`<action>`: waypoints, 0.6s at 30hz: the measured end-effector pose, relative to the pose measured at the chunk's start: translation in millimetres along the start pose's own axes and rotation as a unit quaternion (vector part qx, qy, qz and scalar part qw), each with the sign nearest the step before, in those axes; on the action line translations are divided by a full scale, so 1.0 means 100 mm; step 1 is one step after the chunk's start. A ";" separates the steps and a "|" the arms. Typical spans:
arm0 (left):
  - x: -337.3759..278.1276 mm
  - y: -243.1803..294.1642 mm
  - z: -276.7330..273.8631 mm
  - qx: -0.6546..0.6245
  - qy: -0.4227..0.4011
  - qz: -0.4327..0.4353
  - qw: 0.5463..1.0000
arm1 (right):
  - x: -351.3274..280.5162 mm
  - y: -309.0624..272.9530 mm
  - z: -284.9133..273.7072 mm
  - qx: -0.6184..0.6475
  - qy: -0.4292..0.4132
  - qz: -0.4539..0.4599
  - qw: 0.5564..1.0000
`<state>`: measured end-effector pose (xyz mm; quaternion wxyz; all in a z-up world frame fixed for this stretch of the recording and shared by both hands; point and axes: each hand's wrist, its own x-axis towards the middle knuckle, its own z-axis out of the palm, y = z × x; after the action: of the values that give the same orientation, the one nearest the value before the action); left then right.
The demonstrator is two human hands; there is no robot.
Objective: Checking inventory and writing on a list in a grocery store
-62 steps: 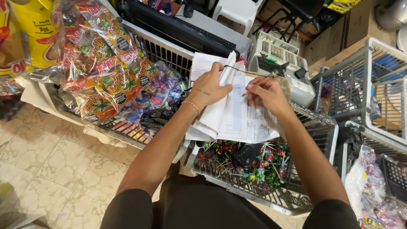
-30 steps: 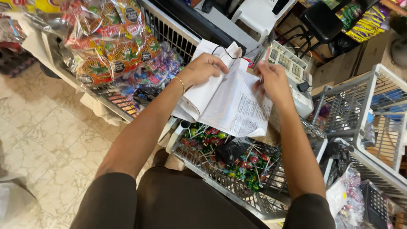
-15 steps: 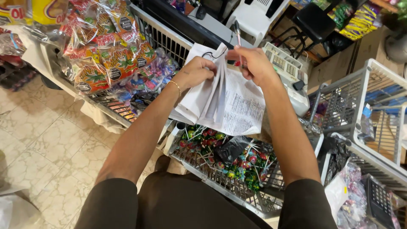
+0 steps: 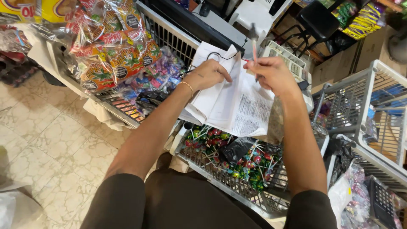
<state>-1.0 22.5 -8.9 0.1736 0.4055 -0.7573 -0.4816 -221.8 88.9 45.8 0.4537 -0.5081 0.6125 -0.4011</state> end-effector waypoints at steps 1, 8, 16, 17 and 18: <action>0.02 0.02 0.00 0.022 -0.005 0.027 0.999 | 0.03 0.11 -0.02 0.024 0.005 -0.006 1.000; 0.26 -0.11 0.24 0.209 -0.003 0.048 0.977 | -0.06 0.37 0.13 0.086 -0.011 -0.050 0.995; 0.24 -0.07 0.09 0.193 -0.052 0.064 0.978 | -0.24 0.57 0.46 0.023 0.062 -0.044 0.997; 0.25 -0.08 0.09 0.198 -0.052 0.068 0.977 | -0.26 0.55 0.50 0.016 0.080 -0.051 0.995; 0.28 -0.10 0.09 0.198 -0.056 0.070 0.976 | -0.24 0.61 0.49 0.017 0.084 -0.049 0.995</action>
<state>-19.1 4.1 -25.5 0.0802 0.3502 -0.8726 -0.3310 -188.6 120.4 -21.4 0.3890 -0.4947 0.6156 -0.4743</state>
